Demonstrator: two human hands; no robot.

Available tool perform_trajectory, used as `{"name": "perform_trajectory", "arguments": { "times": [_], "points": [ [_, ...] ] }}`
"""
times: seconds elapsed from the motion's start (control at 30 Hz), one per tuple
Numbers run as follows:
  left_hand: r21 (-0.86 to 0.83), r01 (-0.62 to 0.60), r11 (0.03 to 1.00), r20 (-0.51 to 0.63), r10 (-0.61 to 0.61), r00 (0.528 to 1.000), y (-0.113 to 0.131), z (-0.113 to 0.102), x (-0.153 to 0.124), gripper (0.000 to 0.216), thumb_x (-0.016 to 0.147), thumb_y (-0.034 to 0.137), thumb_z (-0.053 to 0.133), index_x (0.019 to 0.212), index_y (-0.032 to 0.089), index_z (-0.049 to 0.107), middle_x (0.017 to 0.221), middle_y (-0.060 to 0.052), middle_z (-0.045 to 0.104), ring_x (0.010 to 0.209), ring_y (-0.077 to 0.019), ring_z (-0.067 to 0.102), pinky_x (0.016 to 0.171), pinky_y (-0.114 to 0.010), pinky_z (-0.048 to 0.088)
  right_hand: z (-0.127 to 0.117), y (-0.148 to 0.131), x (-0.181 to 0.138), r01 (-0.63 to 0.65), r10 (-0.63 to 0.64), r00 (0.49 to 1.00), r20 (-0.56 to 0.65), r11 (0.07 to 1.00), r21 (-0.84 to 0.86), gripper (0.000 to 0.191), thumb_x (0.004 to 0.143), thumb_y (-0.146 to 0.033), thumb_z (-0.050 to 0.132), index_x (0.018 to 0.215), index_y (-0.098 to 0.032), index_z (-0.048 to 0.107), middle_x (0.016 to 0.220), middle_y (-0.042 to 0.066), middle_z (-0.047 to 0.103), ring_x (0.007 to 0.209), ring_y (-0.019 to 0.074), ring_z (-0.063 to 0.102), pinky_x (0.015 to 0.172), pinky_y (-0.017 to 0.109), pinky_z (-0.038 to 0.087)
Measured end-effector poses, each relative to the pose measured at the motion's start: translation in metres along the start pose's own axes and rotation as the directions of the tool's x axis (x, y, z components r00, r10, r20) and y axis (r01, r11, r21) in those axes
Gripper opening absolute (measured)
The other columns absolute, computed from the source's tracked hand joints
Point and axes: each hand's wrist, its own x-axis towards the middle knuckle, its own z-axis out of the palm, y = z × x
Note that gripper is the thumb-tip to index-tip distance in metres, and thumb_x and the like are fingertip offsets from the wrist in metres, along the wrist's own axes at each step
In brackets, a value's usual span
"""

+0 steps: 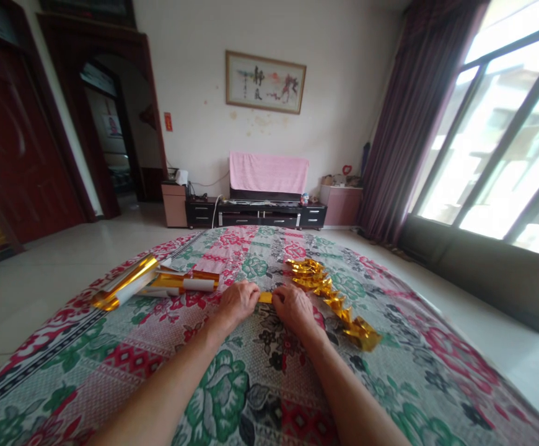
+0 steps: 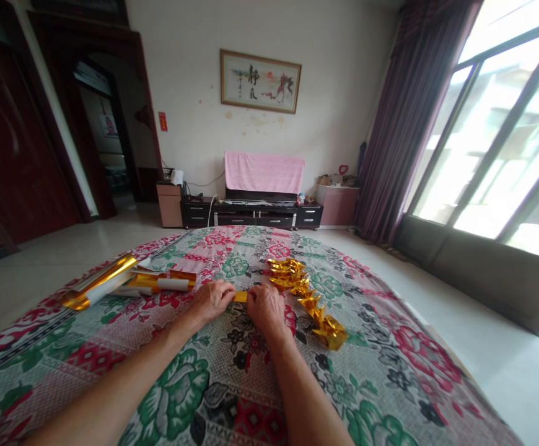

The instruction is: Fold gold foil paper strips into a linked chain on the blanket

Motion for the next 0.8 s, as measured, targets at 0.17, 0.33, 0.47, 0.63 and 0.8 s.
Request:
{"name": "perform_trajectory", "arguments": {
  "times": [0.17, 0.33, 0.47, 0.63, 0.8],
  "points": [
    [-0.042, -0.035, 0.999, -0.023, 0.034, 0.999, 0.0, -0.001, -0.003, 0.021, 0.083, 0.027, 0.045, 0.086, 0.022, 0.065, 0.078, -0.004, 0.059, 0.072, -0.0145, 0.056, 0.065, -0.023, 0.04, -0.001, 0.001, -0.001, 0.002, -0.002, 1.0, -0.008, 1.0, 0.018, 0.016, 0.08, -0.027, 0.051, 0.085, -0.024, 0.066, 0.082, 0.004, 0.061, 0.078, 0.0152, 0.053, 0.068, 0.023, 0.035],
    [-0.116, -0.181, 0.977, 0.052, 0.188, 0.981, -0.006, -0.01, -0.003, 0.022, 0.082, 0.027, 0.047, 0.082, 0.022, 0.068, 0.078, -0.004, 0.057, 0.072, -0.013, 0.054, 0.065, -0.021, 0.041, -0.002, 0.003, -0.003, 0.059, -0.059, 0.998, -0.002, 0.998, 0.016, 0.02, 0.084, -0.028, 0.048, 0.081, -0.025, 0.067, 0.083, 0.004, 0.058, 0.08, 0.0149, 0.051, 0.067, 0.022, 0.033],
    [-0.124, -0.283, 0.951, 0.083, 0.294, 0.952, -0.011, -0.015, -0.003, 0.019, 0.081, 0.028, 0.05, 0.083, 0.021, 0.068, 0.079, -0.003, 0.056, 0.075, -0.0132, 0.054, 0.066, -0.021, 0.041, 0.0, 0.004, -0.003, 0.072, -0.073, 0.997, -0.019, 0.997, -0.014, 0.023, 0.085, -0.029, 0.046, 0.08, -0.025, 0.068, 0.081, 0.004, 0.058, 0.078, 0.0153, 0.051, 0.063, 0.023, 0.032],
    [-0.103, -0.308, 0.946, 0.072, 0.316, 0.946, -0.012, -0.013, -0.004, 0.024, 0.086, 0.025, 0.042, 0.086, 0.021, 0.065, 0.083, -0.004, 0.056, 0.078, -0.013, 0.055, 0.07, -0.022, 0.042, -0.002, 0.002, -0.005, 0.097, -0.097, 0.994, -0.054, 0.995, 0.001, 0.022, 0.083, -0.031, 0.048, 0.078, -0.024, 0.068, 0.077, 0.004, 0.057, 0.077, 0.0155, 0.051, 0.067, 0.024, 0.034],
    [-0.134, -0.273, 0.953, 0.034, 0.28, 0.959, -0.012, -0.01, -0.005, 0.028, 0.089, 0.025, 0.036, 0.083, 0.02, 0.063, 0.08, -0.003, 0.057, 0.078, -0.0125, 0.055, 0.073, -0.022, 0.041, -0.005, 0.001, -0.007, 0.145, -0.142, 0.988, -0.062, 0.988, 0.054, 0.015, 0.078, -0.03, 0.055, 0.081, -0.024, 0.069, 0.079, 0.003, 0.057, 0.081, 0.0155, 0.052, 0.072, 0.023, 0.036]
  ]
}}
